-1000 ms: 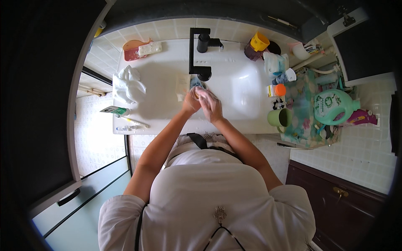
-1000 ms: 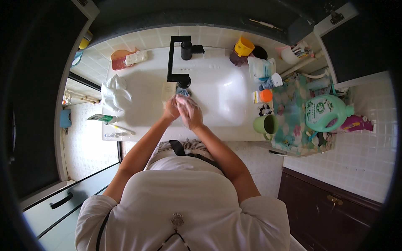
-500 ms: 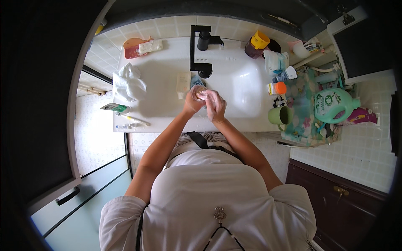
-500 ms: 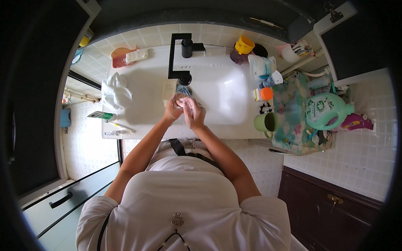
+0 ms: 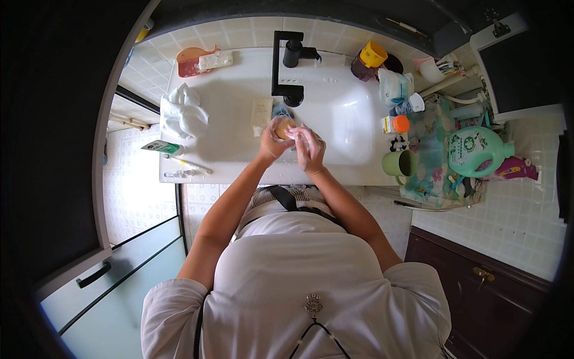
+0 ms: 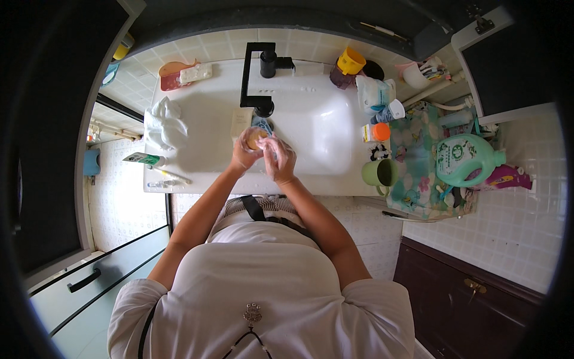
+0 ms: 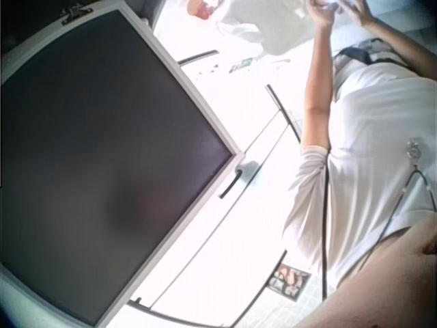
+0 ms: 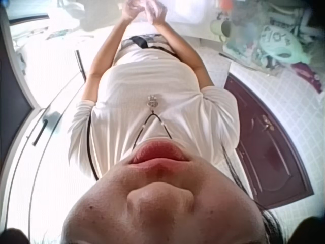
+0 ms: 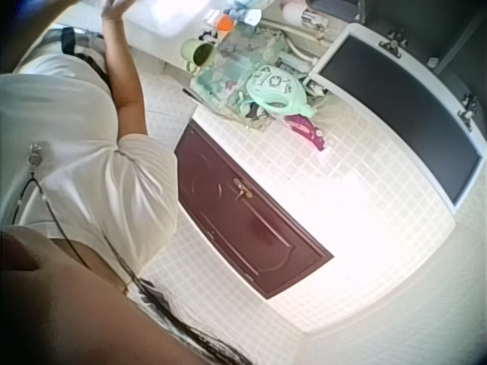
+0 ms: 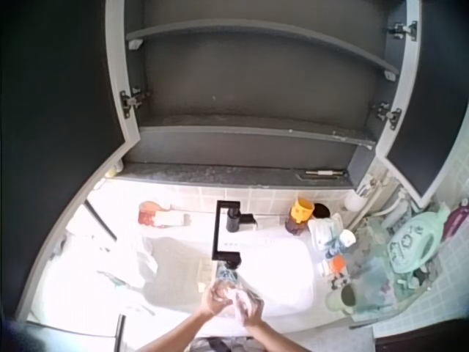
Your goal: The person cleans a razor and its components by rinsing them under a faucet, wiping them with a paper towel, and using a small brush.
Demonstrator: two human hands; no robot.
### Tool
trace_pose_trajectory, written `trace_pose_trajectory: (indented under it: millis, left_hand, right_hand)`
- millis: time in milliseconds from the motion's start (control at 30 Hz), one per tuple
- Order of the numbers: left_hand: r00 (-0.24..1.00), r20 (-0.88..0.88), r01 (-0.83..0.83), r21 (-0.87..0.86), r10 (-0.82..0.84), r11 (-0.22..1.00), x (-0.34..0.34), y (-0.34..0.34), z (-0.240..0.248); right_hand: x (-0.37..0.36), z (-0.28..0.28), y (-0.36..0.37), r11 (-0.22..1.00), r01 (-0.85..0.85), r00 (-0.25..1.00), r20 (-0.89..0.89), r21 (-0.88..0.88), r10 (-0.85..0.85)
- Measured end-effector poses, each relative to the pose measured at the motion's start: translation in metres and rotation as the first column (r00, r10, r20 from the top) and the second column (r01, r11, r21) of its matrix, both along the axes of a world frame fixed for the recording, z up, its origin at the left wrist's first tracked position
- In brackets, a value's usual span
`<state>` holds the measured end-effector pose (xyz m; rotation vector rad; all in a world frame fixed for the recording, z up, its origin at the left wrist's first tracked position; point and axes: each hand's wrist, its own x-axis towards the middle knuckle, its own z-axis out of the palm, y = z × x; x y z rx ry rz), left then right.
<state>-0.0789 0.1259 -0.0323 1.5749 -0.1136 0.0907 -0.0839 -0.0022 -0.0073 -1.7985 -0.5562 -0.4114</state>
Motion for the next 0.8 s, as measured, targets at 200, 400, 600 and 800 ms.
trace_pose_trajectory:
  millis: [200, 400, 600, 800]
  left_hand:
    - [0.998, 0.067, -0.011, 0.101, 0.004, 0.995, 0.002, -0.004, -0.003]
    - [1.000, 0.008, 0.013, -0.020, -0.013, 1.000, 0.003, -0.010, -0.011]
    - [0.992, -0.088, 0.080, -0.095, -0.088, 0.992, 0.004, -0.012, 0.001]
    - [0.892, -0.431, 0.047, -0.213, -0.137, 0.976, 0.005, -0.019, 0.012]
  right_hand:
    - [-0.001, 0.010, 0.002, 1.000, 0.010, 0.997, -0.073, -0.007, -0.011]
    - [-0.007, 0.006, -0.003, 0.994, 0.049, 0.983, -0.183, 0.098, -0.030]
    - [0.007, -0.005, -0.008, 0.989, 0.147, 0.979, -0.138, -0.020, -0.148]
    - [0.009, -0.016, -0.011, 0.979, 0.096, 0.914, -0.406, 0.178, -0.016]
